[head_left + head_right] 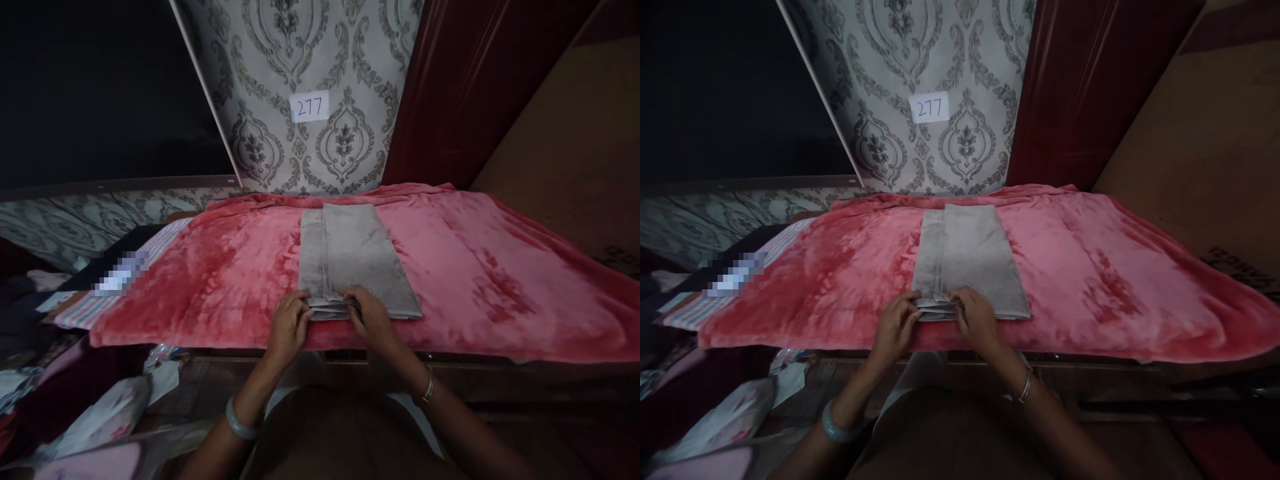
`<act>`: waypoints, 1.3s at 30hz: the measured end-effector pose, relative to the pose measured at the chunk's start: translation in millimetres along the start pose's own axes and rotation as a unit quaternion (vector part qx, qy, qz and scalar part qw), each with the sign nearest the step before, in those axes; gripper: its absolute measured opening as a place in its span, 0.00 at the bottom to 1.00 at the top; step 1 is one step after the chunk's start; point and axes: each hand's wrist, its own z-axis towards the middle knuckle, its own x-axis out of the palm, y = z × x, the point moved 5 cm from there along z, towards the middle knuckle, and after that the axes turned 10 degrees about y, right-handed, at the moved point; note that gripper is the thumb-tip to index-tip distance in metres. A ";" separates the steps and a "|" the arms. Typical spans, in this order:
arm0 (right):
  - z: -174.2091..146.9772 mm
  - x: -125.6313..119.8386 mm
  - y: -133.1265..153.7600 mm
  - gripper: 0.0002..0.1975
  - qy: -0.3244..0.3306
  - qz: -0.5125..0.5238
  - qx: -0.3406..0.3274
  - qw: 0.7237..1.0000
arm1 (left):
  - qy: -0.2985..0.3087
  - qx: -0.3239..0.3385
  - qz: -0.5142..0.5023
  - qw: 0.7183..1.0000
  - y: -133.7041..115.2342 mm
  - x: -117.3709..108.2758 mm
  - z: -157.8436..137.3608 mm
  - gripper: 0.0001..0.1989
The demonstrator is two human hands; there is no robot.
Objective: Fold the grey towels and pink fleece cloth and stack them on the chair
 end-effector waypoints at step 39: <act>-28.4 2.8 23.6 0.14 0.060 -0.199 0.013 0.978 | 0.241 0.093 0.037 0.965 -15.4 20.8 64.3 0.14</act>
